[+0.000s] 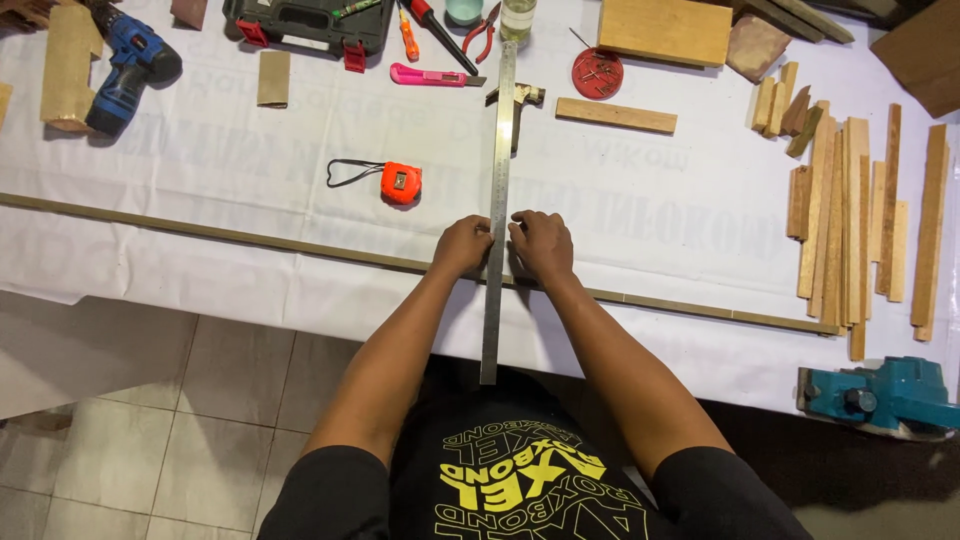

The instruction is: Measuring and marking wooden strips on a workbench.

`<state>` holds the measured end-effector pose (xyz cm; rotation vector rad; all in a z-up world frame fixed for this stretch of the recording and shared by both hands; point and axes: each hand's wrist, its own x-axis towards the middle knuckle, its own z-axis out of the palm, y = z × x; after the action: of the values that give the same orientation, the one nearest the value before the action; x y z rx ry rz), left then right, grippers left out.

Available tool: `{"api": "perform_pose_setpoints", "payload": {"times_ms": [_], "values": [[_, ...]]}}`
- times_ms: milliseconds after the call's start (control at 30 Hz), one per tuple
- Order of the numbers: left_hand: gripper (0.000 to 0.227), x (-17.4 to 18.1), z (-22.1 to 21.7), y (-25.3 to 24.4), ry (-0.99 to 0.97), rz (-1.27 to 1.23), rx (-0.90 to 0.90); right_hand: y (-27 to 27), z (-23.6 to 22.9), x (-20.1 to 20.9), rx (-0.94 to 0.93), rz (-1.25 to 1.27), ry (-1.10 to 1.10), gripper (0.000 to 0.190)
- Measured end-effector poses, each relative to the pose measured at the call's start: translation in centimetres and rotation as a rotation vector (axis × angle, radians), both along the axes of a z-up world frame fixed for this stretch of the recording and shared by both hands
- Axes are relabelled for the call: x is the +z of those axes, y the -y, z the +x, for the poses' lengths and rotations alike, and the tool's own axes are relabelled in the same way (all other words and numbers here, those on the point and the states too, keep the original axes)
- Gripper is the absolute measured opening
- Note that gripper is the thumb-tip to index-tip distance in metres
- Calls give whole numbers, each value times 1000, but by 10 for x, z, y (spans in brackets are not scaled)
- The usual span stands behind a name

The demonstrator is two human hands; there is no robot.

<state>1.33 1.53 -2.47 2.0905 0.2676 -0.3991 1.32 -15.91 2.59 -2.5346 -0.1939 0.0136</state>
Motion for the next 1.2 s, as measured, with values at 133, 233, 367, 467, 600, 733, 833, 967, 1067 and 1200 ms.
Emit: {"api": "perform_pose_setpoints", "payload": {"times_ms": [133, 233, 367, 467, 600, 733, 833, 967, 1067, 1200], "values": [[31, -4, 1, -2, 29, 2, -24, -8, -1, 13, 9, -170, 191, 23], [32, 2, 2, -4, 16, -64, -20, -12, 1, 22, -13, -123, 212, 18], [31, 11, -1, -14, -8, -299, 52, -13, 13, 0, -106, 497, -287, 25], [32, 13, 4, -31, 16, -475, 76, -27, 18, 4, -94, 680, -330, 24], [34, 62, 7, -64, 10, -572, 67, -60, 24, 31, -76, 986, -424, 23], [33, 75, 15, -109, 156, -600, 39, -104, 29, 60, 4, 1090, -416, 22], [31, 86, 17, -153, 259, -653, 69, -146, 32, 69, 70, 1101, -379, 24], [30, 110, 18, -216, 370, -683, 57, -210, 37, 78, 113, 1125, -336, 24], [30, 127, 11, -259, 413, -675, 102, -256, 33, 80, 139, 1135, -335, 23], [28, 131, 10, -319, 526, -715, 147, -320, 30, 84, 166, 1120, -318, 21]]}}
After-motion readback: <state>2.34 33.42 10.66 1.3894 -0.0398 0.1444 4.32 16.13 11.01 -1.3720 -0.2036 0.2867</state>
